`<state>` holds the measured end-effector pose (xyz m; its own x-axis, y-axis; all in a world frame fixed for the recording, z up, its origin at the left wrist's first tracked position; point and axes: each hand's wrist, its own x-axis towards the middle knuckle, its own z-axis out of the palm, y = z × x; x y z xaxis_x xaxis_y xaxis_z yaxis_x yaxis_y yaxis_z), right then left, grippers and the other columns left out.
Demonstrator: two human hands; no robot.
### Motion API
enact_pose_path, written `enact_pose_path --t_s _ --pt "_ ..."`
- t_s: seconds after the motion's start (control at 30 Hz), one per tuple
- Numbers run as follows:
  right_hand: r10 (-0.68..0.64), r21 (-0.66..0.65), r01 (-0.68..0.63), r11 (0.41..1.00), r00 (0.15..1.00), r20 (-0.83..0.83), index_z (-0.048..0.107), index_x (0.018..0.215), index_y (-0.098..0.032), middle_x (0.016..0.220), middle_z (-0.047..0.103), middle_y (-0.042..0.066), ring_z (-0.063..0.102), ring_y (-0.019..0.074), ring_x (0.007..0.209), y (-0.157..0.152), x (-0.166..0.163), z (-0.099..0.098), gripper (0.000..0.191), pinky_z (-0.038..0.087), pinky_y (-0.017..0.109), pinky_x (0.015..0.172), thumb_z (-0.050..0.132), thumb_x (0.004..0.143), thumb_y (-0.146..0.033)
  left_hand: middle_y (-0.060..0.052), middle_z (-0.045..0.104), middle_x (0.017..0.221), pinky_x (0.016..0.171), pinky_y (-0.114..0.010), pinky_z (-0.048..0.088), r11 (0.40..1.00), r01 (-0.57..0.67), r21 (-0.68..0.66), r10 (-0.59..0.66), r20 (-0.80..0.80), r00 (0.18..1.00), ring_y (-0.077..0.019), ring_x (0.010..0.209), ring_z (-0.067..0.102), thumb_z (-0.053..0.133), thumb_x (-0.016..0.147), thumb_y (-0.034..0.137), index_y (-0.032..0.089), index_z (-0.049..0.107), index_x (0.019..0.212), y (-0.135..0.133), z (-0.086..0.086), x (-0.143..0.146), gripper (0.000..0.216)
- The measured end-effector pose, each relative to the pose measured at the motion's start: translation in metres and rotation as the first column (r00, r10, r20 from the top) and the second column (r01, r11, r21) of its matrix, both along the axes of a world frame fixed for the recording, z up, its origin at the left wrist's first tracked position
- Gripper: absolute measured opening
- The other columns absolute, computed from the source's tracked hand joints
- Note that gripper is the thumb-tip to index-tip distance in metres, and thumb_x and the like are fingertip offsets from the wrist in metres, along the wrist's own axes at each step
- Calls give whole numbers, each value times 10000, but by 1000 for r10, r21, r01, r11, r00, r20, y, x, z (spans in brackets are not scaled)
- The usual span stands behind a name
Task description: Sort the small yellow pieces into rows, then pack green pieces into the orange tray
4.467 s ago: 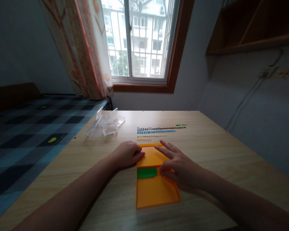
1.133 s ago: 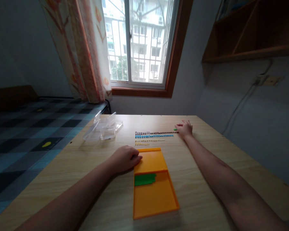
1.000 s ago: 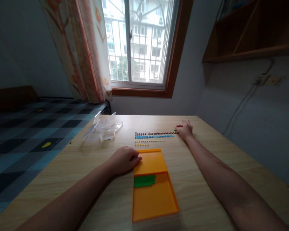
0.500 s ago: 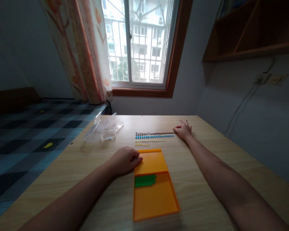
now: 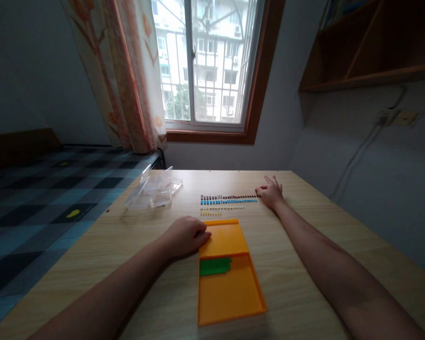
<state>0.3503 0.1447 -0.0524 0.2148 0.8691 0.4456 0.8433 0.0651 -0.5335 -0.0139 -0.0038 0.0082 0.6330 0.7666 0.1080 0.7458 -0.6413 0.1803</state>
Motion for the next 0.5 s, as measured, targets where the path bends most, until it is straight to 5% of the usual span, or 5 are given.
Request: enact_pose_path --t_s 0.5 --pt "-38 -61 43 997 996 76 802 798 -229 1555 460 97 218 380 1509 3 0 1 142 124 671 1183 707 753 -325 -32 615 611 580 -284 286 1000 -8 1 8 -12 1000 -148 565 479 523 918 363 184 602 595 -1 1 3 378"
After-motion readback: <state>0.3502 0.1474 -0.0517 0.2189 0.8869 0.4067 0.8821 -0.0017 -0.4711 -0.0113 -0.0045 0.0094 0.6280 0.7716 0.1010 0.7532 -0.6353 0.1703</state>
